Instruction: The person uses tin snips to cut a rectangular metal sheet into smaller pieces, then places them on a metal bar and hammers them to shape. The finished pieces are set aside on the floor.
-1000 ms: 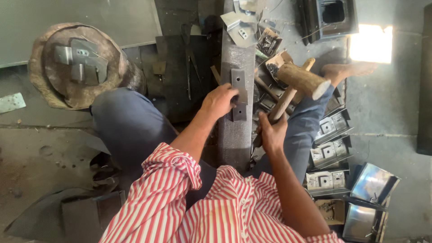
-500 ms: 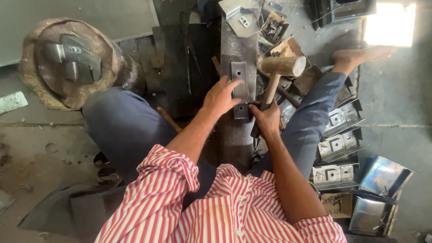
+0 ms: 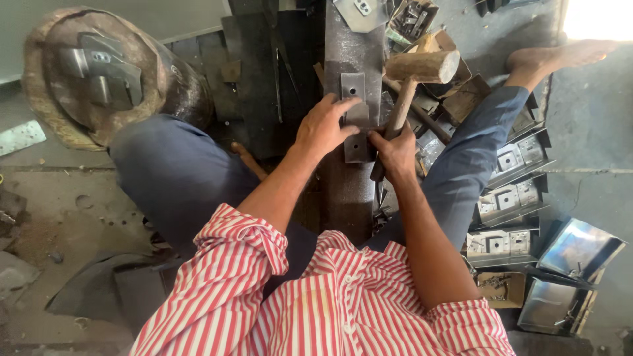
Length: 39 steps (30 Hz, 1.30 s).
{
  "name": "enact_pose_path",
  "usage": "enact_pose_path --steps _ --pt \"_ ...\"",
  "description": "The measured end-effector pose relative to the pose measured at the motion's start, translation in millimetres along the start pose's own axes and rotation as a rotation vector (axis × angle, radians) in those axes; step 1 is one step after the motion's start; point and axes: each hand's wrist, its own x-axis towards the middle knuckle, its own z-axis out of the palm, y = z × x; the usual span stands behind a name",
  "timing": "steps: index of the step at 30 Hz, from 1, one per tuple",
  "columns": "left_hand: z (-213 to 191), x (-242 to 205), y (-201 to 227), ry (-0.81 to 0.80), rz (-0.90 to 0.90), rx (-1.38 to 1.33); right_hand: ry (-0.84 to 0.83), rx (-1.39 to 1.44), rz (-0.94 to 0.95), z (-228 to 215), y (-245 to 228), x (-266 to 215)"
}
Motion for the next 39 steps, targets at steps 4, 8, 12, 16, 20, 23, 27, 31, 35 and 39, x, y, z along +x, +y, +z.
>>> enact_pose_path --steps 4,8,12,16,20,23,27,31,35,39 --pt "2 -4 5 0.045 -0.005 -0.028 0.039 -0.005 -0.057 1 4 1" --pt "6 -7 3 0.108 0.032 -0.069 0.064 -0.014 -0.077 3 7 -1" --pt "9 -5 -1 0.111 0.054 -0.079 0.075 -0.036 -0.102 3 5 -1" --pt "13 -7 -5 0.141 0.091 -0.101 0.061 -0.039 -0.087 2 4 -3" --pt "12 -8 -7 0.173 0.109 -0.125 0.056 -0.086 -0.078 2 4 -1" --pt "14 -9 -8 0.168 0.099 -0.13 0.077 -0.082 -0.134 2 9 -1" --pt "16 -5 -8 0.156 0.094 -0.119 0.053 -0.099 -0.104 1 11 3" --pt "21 -5 -10 0.128 0.046 -0.126 0.024 -0.124 -0.053 2 10 4" --pt "26 0 -7 0.115 0.007 -0.141 0.057 -0.199 -0.11 -6 10 -2" --pt "25 -4 -5 0.073 -0.099 -0.126 -0.03 -0.039 -0.11 -24 13 -32"
